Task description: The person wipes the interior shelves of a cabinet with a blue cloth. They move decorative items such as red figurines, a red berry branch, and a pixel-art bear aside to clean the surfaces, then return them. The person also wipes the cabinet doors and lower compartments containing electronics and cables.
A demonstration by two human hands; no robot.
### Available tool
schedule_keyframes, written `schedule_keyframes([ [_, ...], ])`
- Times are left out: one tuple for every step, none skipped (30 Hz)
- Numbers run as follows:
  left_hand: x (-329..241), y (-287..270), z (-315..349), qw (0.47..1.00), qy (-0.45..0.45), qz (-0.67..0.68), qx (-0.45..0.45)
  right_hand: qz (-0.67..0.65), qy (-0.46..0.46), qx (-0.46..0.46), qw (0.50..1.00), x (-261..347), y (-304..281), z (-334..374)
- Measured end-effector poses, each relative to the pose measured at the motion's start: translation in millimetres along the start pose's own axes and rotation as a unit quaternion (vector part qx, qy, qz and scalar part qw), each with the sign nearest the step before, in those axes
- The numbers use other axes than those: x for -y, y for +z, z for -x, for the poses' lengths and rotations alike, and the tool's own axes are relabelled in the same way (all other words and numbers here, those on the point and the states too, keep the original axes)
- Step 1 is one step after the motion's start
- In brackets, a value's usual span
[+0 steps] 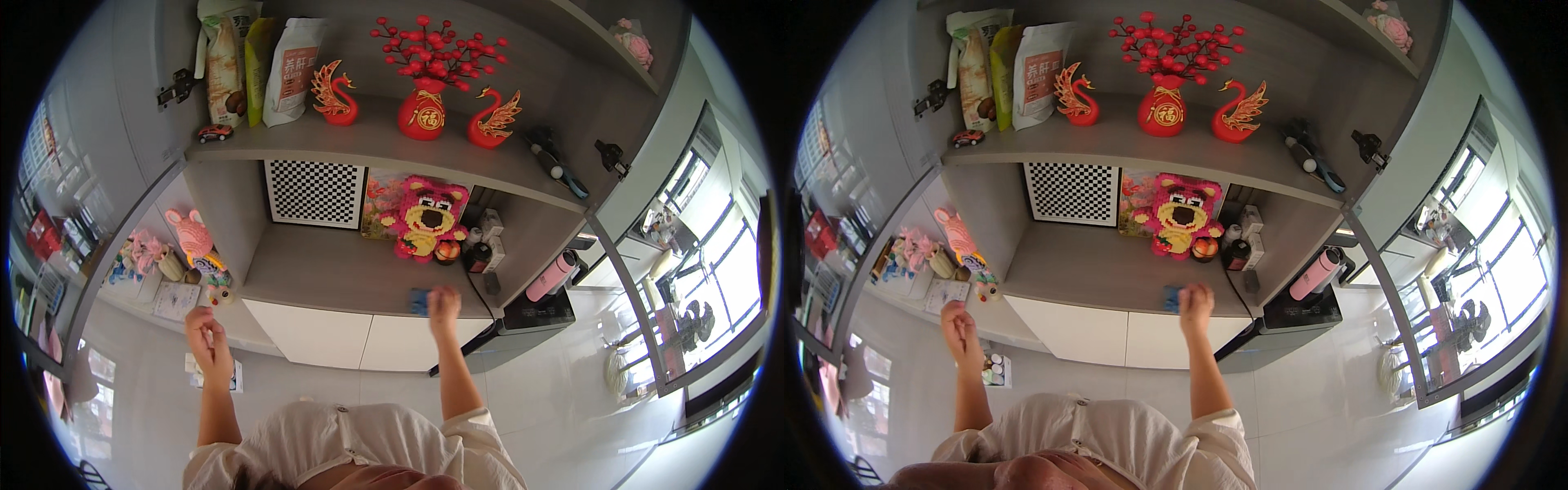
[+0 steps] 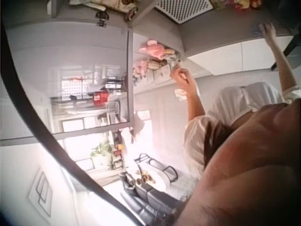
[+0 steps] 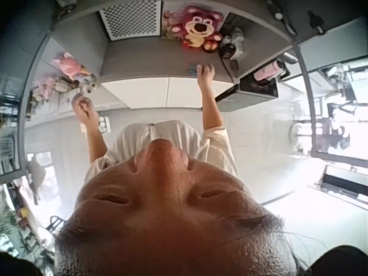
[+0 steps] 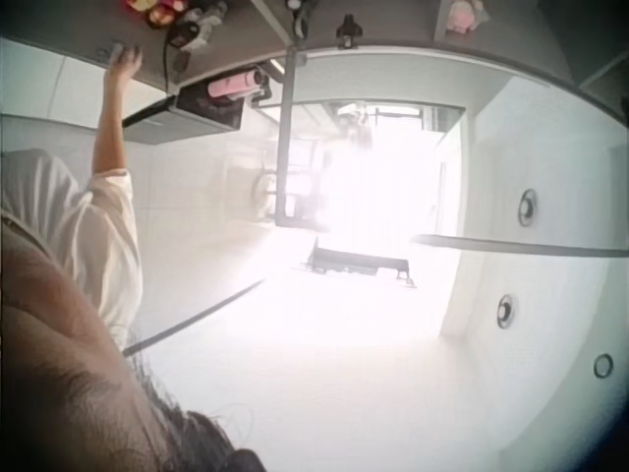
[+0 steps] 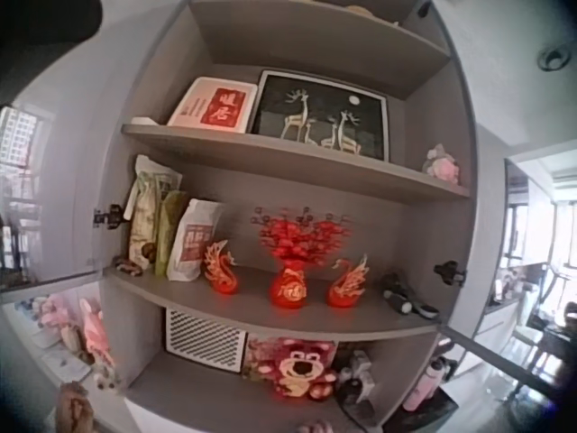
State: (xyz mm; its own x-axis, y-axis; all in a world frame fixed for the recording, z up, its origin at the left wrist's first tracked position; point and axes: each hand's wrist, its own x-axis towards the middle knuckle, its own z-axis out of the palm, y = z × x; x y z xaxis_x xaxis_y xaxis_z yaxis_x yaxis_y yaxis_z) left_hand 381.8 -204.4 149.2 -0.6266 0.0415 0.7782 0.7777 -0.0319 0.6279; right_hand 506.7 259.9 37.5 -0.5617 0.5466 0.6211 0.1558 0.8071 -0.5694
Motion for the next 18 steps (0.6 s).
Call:
schedule_keyframes([
  [5, 11, -6, 0.999, -0.003, 0.015, 0.034, 0.157, -0.002, 0.037, 0.987, -28, 31, 23],
  [5, 12, -1, 0.999, -0.022, 0.007, 0.034, 0.174, 0.031, 0.095, 0.980, 0, 46, 33],
  [6, 19, -1, 0.998, -0.025, 0.012, 0.048, 0.179, 0.024, 0.082, 0.980, 1, 58, 38],
  [8, 25, 0, 0.998, -0.029, 0.012, 0.060, 0.165, 0.014, 0.110, 0.980, 8, 69, 35],
  [11, 27, 4, 0.997, -0.036, 0.008, 0.067, 0.161, 0.002, 0.188, 0.969, 41, 74, 30],
  [13, 35, 2, 0.995, -0.054, 0.008, 0.085, 0.127, -0.044, 0.181, 0.974, 59, 85, 36],
  [14, 47, -5, 0.994, -0.024, 0.000, 0.111, 0.092, -0.121, 0.152, 0.977, 64, 101, 44],
  [12, 60, -14, 0.991, 0.006, -0.011, 0.137, 0.045, -0.170, 0.154, 0.972, 70, 118, 46],
  [10, 73, -22, 0.986, 0.036, -0.018, 0.162, 0.006, -0.157, 0.187, 0.970, 79, 128, 44],
  [9, 79, -27, 0.983, 0.039, -0.004, 0.178, -0.037, -0.149, 0.222, 0.963, 90, 130, 35],
  [6, 84, -36, 0.977, 0.078, -0.020, 0.200, -0.081, -0.078, 0.239, 0.965, 95, 123, 28],
  [2, 86, -46, 0.968, 0.118, -0.037, 0.218, -0.126, -0.011, 0.253, 0.959, 108, 107, 15],
  [2, 88, -54, 0.958, 0.158, -0.054, 0.232, -0.169, 0.054, 0.266, 0.948, 123, 88, 1],
  [8, 87, -59, 0.960, 0.152, -0.047, 0.233, -0.199, 0.067, 0.165, 0.964, 134, 62, -13],
  [14, 82, -62, 0.961, 0.147, -0.053, 0.226, -0.155, 0.115, 0.159, 0.968, 159, 12, -38],
  [17, 83, -70, 0.961, 0.150, -0.050, 0.225, -0.116, 0.133, 0.064, 0.982, 151, -20, -47],
  [23, 81, -73, 0.962, 0.147, -0.054, 0.222, -0.107, -0.038, -0.117, 0.987, 159, -60, -70],
  [33, 79, -72, 0.964, 0.155, -0.051, 0.212, -0.103, -0.113, -0.173, 0.973, 167, -99, -96],
])
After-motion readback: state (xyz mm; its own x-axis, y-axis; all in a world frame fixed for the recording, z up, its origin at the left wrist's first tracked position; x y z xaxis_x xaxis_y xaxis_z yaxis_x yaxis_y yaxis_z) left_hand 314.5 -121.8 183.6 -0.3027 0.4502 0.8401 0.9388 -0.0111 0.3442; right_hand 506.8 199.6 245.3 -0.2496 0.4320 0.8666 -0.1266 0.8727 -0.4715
